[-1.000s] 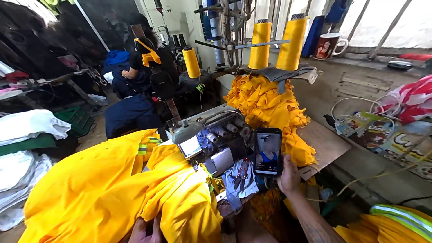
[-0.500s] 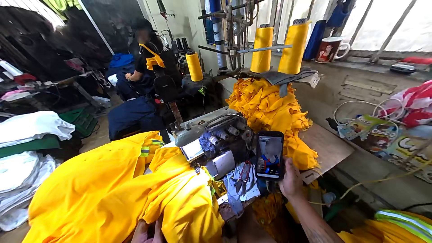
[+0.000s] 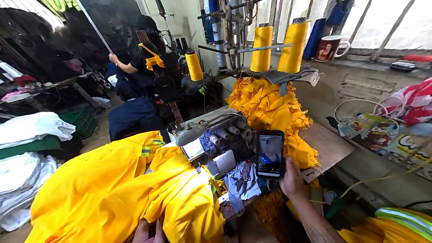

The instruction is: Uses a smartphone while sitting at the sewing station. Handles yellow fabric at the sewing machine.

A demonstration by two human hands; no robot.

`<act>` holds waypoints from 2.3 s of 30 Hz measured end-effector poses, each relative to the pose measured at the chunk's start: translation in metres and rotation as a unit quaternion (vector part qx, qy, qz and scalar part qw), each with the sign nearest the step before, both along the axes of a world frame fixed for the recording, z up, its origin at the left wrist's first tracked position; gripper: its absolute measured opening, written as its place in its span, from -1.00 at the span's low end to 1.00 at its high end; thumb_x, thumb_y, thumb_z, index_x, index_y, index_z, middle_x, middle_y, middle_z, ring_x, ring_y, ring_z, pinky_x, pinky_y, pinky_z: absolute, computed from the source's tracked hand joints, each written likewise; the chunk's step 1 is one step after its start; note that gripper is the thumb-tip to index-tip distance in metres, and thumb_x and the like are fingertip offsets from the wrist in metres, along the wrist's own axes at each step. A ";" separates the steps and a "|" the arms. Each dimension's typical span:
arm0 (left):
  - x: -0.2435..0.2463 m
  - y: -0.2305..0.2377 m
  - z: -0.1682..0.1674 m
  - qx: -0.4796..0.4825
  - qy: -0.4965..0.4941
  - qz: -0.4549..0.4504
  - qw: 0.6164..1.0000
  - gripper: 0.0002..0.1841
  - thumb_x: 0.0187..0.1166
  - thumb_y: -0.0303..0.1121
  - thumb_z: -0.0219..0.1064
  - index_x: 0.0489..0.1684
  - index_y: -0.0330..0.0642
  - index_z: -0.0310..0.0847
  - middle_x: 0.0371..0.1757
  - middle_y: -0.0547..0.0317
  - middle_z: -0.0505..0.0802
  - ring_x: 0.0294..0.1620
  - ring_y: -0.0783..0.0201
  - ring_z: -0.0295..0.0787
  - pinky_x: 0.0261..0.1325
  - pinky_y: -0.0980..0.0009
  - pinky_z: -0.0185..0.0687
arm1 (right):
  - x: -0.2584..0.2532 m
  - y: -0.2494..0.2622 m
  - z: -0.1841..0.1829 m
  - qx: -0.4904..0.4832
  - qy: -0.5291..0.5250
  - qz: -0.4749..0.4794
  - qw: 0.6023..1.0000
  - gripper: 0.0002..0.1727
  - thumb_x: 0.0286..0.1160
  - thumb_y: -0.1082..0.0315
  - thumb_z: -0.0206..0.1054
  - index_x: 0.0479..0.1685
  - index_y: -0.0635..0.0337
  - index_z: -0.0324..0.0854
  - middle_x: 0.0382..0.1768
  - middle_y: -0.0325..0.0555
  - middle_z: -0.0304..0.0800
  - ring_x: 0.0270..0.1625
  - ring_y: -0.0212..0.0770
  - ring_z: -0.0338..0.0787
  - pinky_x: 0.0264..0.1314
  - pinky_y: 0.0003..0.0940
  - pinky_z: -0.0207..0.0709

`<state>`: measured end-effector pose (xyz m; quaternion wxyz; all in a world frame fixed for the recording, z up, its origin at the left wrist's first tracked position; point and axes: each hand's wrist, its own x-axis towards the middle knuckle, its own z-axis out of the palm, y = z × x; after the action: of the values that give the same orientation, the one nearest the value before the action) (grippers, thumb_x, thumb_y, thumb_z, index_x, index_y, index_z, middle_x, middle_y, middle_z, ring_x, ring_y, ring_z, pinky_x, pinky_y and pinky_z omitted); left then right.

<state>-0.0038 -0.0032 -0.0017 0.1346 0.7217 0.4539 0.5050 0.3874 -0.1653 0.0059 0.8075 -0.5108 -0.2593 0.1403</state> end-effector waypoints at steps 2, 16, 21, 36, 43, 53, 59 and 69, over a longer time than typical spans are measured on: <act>-0.002 0.001 -0.002 0.000 0.000 -0.003 1.000 -0.74 0.55 -0.44 0.33 -0.11 -0.58 0.72 -0.14 -0.23 0.87 -0.02 0.36 0.84 0.23 0.46 0.68 | 0.000 0.000 0.001 -0.001 0.002 -0.001 1.000 -0.30 0.77 -0.26 -0.13 0.24 0.15 0.67 0.05 -0.10 0.87 0.17 -0.21 0.84 0.29 -0.12 0.72; -0.001 -0.001 0.000 0.002 0.000 -0.007 1.000 -0.77 0.54 -0.45 0.37 -0.13 -0.55 0.73 -0.14 -0.20 0.87 0.01 0.31 0.85 0.25 0.42 0.69 | 0.001 0.000 -0.002 0.004 0.001 -0.005 1.000 -0.30 0.78 -0.26 -0.11 0.23 0.15 0.69 0.05 -0.11 0.87 0.18 -0.21 0.84 0.33 -0.10 0.71; 0.000 -0.001 0.000 0.004 -0.009 -0.011 1.000 -0.76 0.55 -0.45 0.35 -0.10 -0.56 0.73 -0.13 -0.20 0.88 0.02 0.33 0.85 0.26 0.44 0.70 | 0.001 0.001 -0.003 0.004 0.006 -0.013 1.000 -0.30 0.77 -0.26 -0.10 0.22 0.17 0.68 0.04 -0.10 0.86 0.17 -0.21 0.83 0.31 -0.11 0.71; 0.000 -0.001 0.000 0.000 -0.014 -0.008 1.000 -0.76 0.55 -0.44 0.37 -0.12 -0.55 0.72 -0.18 -0.15 0.88 -0.04 0.40 0.84 0.19 0.49 0.70 | -0.001 0.000 0.000 0.006 -0.003 -0.005 1.000 -0.30 0.74 -0.30 -0.06 0.19 0.12 0.71 0.00 -0.14 0.88 0.14 -0.25 0.85 0.30 -0.16 0.73; 0.000 0.000 -0.001 0.005 -0.015 -0.011 1.000 -0.76 0.55 -0.42 0.38 -0.14 -0.54 0.73 -0.16 -0.16 0.88 0.00 0.37 0.85 0.23 0.47 0.70 | 0.000 0.000 -0.001 0.008 -0.004 0.002 1.000 -0.28 0.70 -0.35 -0.01 0.19 0.12 0.71 0.01 -0.11 0.88 0.14 -0.21 0.85 0.30 -0.12 0.73; 0.000 -0.001 0.002 0.000 -0.009 -0.013 1.000 -0.77 0.55 -0.46 0.37 -0.10 -0.56 0.73 -0.10 -0.23 0.88 0.08 0.28 0.86 0.31 0.41 0.69 | 0.001 0.001 -0.001 0.006 -0.009 0.002 1.000 -0.27 0.72 -0.32 -0.02 0.27 0.16 0.70 0.08 -0.09 0.88 0.20 -0.20 0.84 0.34 -0.13 0.72; -0.001 0.000 0.000 0.003 -0.016 -0.022 1.000 -0.79 0.54 -0.46 0.37 -0.14 -0.53 0.74 -0.12 -0.20 0.88 0.05 0.34 0.85 0.26 0.45 0.70 | -0.001 0.000 0.000 0.015 -0.013 0.005 1.000 -0.29 0.69 -0.34 0.03 0.24 0.12 0.72 0.05 -0.10 0.89 0.18 -0.20 0.86 0.32 -0.12 0.73; -0.002 0.000 -0.001 0.005 -0.010 -0.015 1.000 -0.79 0.54 -0.45 0.39 -0.17 -0.53 0.74 -0.15 -0.19 0.88 0.02 0.33 0.85 0.25 0.44 0.69 | 0.000 0.000 -0.002 0.017 -0.020 0.010 1.000 -0.27 0.64 -0.37 0.08 0.22 0.10 0.74 0.05 -0.10 0.89 0.16 -0.20 0.86 0.30 -0.15 0.74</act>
<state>-0.0054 -0.0031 -0.0022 0.1432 0.7242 0.4391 0.5121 0.3872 -0.1655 0.0038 0.8094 -0.4971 -0.2828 0.1335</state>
